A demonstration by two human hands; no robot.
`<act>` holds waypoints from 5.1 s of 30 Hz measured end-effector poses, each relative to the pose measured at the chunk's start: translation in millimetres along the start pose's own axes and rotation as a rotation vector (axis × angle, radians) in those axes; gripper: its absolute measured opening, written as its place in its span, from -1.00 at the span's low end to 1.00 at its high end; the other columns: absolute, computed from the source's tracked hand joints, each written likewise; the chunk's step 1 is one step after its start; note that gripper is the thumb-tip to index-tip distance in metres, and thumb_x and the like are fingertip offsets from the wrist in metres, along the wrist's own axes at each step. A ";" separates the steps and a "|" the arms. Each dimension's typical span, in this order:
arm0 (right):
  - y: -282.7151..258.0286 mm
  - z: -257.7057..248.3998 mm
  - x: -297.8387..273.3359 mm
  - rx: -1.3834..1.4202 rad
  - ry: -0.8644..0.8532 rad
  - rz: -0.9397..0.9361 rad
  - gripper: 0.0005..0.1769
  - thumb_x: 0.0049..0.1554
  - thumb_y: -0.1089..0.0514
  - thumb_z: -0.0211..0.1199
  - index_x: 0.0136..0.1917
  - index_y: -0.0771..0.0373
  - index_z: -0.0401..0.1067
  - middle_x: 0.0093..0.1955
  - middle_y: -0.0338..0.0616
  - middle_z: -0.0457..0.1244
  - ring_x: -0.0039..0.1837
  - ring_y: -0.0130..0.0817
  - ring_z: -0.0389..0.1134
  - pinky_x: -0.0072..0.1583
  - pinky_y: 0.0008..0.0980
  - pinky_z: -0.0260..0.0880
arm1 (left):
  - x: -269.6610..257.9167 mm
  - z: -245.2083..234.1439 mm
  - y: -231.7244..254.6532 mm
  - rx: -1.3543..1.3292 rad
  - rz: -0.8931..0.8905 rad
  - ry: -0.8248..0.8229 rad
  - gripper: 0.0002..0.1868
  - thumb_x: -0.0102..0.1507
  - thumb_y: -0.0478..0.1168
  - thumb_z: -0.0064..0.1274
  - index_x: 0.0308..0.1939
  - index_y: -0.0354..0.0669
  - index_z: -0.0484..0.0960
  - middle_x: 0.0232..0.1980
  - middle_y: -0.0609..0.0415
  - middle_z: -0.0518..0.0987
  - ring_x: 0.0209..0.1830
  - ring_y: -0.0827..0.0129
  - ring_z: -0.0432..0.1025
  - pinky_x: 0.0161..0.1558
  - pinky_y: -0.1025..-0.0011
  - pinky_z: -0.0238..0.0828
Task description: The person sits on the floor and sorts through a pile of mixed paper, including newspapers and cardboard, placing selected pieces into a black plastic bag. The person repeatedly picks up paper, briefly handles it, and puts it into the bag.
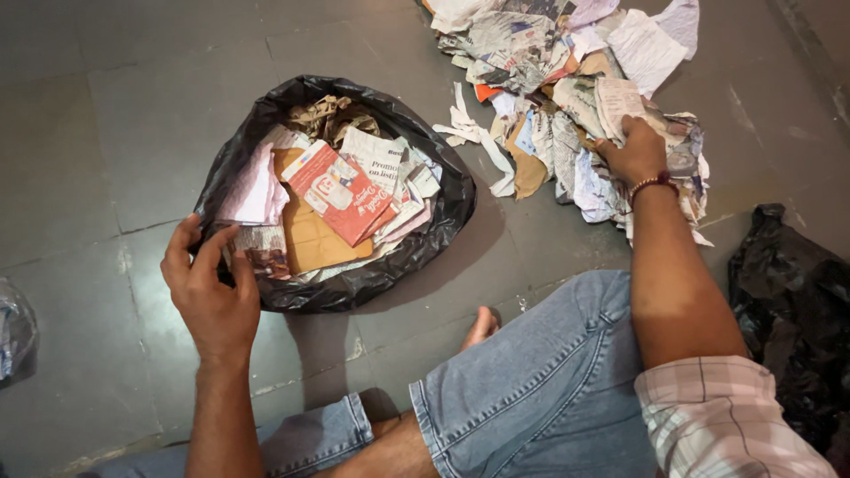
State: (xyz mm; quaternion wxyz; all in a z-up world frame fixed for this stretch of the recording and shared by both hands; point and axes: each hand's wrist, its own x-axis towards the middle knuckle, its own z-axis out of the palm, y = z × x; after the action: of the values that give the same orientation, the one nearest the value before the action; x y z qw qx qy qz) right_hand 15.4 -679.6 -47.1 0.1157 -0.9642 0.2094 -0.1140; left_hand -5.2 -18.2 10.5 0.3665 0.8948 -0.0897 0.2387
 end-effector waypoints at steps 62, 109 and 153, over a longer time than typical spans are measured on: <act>-382.8 11.9 -153.1 -0.091 -0.315 -0.843 -0.49 0.19 -0.20 0.14 0.40 -0.23 0.35 0.60 0.11 -0.04 0.43 0.19 0.14 0.09 0.17 0.33 | -5.0 31.6 39.1 0.046 0.213 -0.372 -0.56 0.18 -0.40 0.07 0.16 -0.22 0.55 0.30 -0.15 0.44 0.27 -0.10 0.35 0.22 0.07 0.37; -326.4 -41.2 -74.7 0.178 -0.382 -0.737 -0.44 0.24 -0.27 0.30 0.43 -0.09 0.45 0.45 0.39 0.11 0.38 0.29 0.24 0.25 0.01 0.31 | -9.8 35.8 29.8 0.078 0.086 -0.503 -0.53 0.13 -0.30 0.17 0.14 -0.09 0.54 0.26 -0.10 0.47 0.23 -0.08 0.36 0.18 0.04 0.33; -310.2 -71.4 -69.9 0.360 -0.284 -0.405 -0.49 0.18 -0.03 0.35 0.26 0.33 0.46 -0.08 0.20 0.40 -0.06 0.01 0.48 0.00 -0.13 0.44 | 20.8 54.5 46.9 -0.047 0.217 -0.350 -0.49 0.35 -0.09 0.11 0.34 -0.17 0.44 0.43 -0.23 0.37 0.46 -0.10 0.25 0.42 -0.12 0.16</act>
State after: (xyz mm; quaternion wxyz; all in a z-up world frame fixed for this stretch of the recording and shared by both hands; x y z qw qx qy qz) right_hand 51.4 -387.4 92.6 0.2876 -0.9567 -0.0291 -0.0340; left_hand 16.8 -89.5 15.9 0.3385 0.8988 -0.2533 0.1155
